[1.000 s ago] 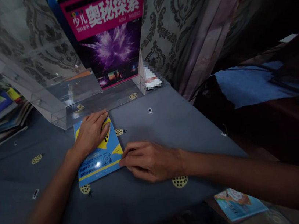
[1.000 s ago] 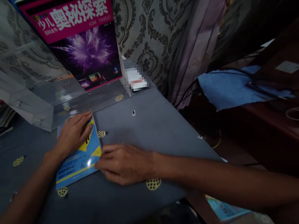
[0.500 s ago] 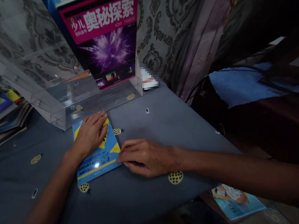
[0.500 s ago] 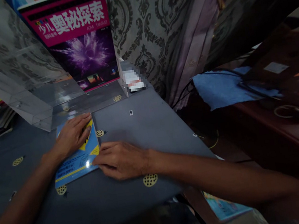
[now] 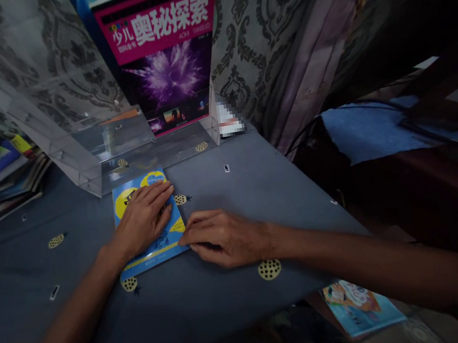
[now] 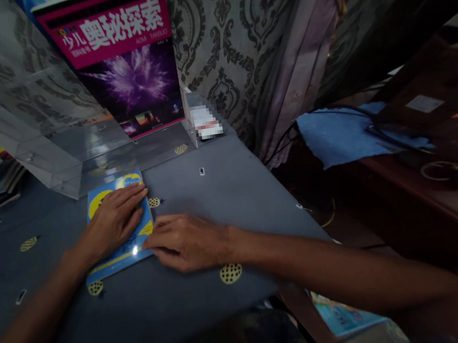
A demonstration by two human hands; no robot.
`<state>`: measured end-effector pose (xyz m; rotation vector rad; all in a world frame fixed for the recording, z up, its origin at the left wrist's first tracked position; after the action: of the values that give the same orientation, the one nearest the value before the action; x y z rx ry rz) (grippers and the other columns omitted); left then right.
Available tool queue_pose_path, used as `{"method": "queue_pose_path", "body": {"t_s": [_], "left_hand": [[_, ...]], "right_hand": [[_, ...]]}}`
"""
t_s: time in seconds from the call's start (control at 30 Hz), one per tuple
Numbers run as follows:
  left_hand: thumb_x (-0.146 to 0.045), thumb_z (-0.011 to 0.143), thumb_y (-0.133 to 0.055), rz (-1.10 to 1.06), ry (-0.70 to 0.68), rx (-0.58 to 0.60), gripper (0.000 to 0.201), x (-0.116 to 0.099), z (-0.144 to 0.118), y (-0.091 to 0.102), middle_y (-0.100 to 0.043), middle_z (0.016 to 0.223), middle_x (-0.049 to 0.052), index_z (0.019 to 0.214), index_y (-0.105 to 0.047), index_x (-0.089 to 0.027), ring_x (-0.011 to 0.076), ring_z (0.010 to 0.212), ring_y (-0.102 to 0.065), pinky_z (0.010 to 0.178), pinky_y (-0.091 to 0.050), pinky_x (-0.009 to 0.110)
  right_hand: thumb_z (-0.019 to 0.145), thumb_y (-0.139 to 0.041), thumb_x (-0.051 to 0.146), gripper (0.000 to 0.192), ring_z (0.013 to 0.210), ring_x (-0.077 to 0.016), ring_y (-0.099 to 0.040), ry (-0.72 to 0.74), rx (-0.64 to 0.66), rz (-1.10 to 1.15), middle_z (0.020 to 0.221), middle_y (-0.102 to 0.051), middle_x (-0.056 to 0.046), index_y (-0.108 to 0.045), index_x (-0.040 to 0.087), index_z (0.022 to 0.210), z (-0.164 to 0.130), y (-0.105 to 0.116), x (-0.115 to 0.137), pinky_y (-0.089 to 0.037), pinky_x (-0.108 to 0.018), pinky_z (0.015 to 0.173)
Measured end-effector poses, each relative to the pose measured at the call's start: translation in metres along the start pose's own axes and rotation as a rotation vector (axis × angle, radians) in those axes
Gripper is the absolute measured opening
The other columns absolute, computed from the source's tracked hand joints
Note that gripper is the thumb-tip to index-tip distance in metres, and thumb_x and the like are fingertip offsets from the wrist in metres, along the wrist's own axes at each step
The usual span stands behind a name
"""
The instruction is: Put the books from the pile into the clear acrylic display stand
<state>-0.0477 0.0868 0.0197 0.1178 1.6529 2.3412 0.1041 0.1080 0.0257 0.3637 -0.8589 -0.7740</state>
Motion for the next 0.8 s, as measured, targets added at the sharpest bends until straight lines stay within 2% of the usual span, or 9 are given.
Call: {"method": "queue_pose_path", "body": {"t_s": [0.17,0.33,0.6,0.8], "left_hand": [[-0.03,0.102,-0.046,-0.031,-0.013,0.022,0.042,-0.01,-0.008,0.0,-0.065,0.14,0.012,0.141,-0.058,-0.02,0.0287,0.134,-0.057,0.11,-0.048,0.057],[-0.028,0.102,-0.048,-0.039,-0.069,-0.003,0.042,-0.023,-0.014,0.003,-0.065,0.139,0.013,0.141,-0.058,-0.018,0.0281,0.133,-0.058,0.109,-0.049,0.054],[-0.027,0.102,-0.047,-0.02,-0.077,0.06,0.044,-0.038,-0.022,0.004,-0.061,0.145,0.014,0.144,-0.054,-0.016,0.0277,0.136,-0.055,0.112,-0.047,0.05],[-0.034,0.104,-0.045,0.03,-0.069,0.067,0.044,-0.032,-0.021,0.002,-0.061,0.145,0.015,0.143,-0.054,-0.014,0.0275,0.133,-0.058,0.109,-0.048,0.05]], "right_hand": [[0.096,-0.052,0.008,0.021,0.093,-0.0194,-0.064,0.006,-0.006,0.021,0.092,-0.075,-0.01,-0.07,0.008,0.106,0.0,0.001,0.0,-0.059,-0.032,0.084],[0.096,-0.052,0.009,0.021,0.095,-0.0189,-0.064,-0.015,0.029,0.009,0.092,-0.074,-0.01,-0.07,0.011,0.107,-0.001,-0.002,-0.002,-0.058,-0.032,0.086],[0.097,-0.051,0.009,0.021,0.095,-0.0187,-0.064,-0.006,0.02,0.001,0.09,-0.074,-0.008,-0.07,0.013,0.105,0.0,-0.001,-0.001,-0.058,-0.031,0.088],[0.098,-0.049,0.01,0.024,0.099,-0.0191,-0.065,-0.019,0.033,0.021,0.095,-0.074,-0.009,-0.07,0.013,0.108,0.0,-0.002,-0.002,-0.059,-0.033,0.088]]}}
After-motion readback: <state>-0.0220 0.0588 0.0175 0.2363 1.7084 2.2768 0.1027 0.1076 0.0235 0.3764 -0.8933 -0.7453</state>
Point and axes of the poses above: each hand's wrist, its own z-axis towards the middle knuckle, its own y-axis out of the back of the hand, x = y × z, the point moved 7 cm from there along z, towards the middle knuckle
